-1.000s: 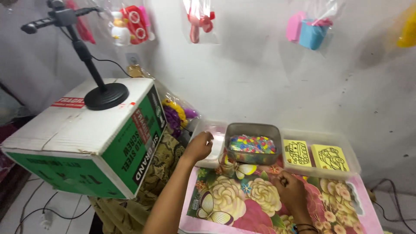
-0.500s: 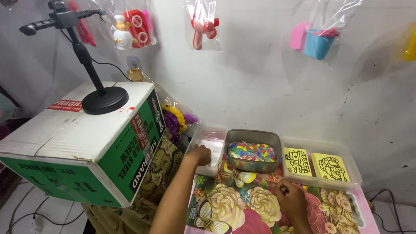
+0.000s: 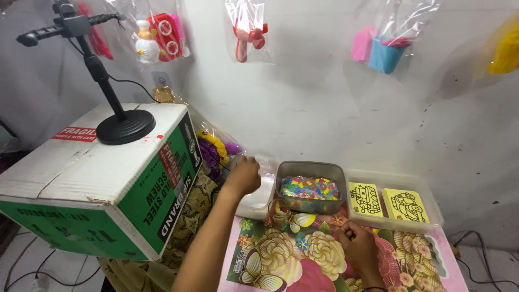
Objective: The person sits on the floor and decorates small yellow cards with colorful plastic beads. They pick up a card, place it on a floral mat, and carefully arrange beads onto the printed design. The person then places the decorated card into a clear plastic bag and sets it aside with other finished items.
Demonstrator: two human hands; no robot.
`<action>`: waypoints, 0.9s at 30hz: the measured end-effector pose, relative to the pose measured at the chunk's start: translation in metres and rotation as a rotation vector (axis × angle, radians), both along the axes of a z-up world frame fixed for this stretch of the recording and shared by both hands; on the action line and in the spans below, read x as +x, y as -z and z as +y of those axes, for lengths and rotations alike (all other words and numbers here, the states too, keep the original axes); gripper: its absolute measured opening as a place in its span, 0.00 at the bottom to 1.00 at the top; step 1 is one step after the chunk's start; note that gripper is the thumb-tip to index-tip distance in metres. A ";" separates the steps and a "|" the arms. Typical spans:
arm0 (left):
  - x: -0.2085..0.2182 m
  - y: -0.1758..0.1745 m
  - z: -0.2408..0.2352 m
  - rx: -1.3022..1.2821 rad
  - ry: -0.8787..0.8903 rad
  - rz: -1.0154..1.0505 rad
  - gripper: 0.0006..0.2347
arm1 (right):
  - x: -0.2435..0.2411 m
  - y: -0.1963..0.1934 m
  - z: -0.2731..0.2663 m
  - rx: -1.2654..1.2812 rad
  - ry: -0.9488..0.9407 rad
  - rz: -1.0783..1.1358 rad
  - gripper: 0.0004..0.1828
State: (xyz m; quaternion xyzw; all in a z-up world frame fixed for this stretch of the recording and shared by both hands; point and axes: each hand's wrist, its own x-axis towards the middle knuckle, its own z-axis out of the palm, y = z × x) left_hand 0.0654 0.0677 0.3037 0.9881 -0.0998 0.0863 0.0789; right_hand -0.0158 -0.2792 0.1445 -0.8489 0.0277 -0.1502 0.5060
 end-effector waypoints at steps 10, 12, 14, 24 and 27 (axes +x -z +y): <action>-0.094 -0.122 -0.071 -0.059 0.310 -0.501 0.05 | 0.012 0.024 -0.019 0.040 -0.083 -0.276 0.08; -0.112 -0.128 -0.089 -0.020 0.416 -0.454 0.04 | 0.021 0.049 -0.032 0.209 -0.145 -0.157 0.14; -0.123 -0.116 -0.103 -0.070 0.506 -0.443 0.04 | 0.011 0.036 -0.030 0.434 -0.189 -0.038 0.15; -0.136 0.002 -0.152 -0.061 0.734 -0.339 0.04 | -0.029 -0.041 -0.012 1.043 -0.249 0.042 0.27; -0.133 0.029 -0.154 0.003 0.755 -0.416 0.04 | -0.015 -0.006 -0.027 0.871 -0.455 -0.111 0.37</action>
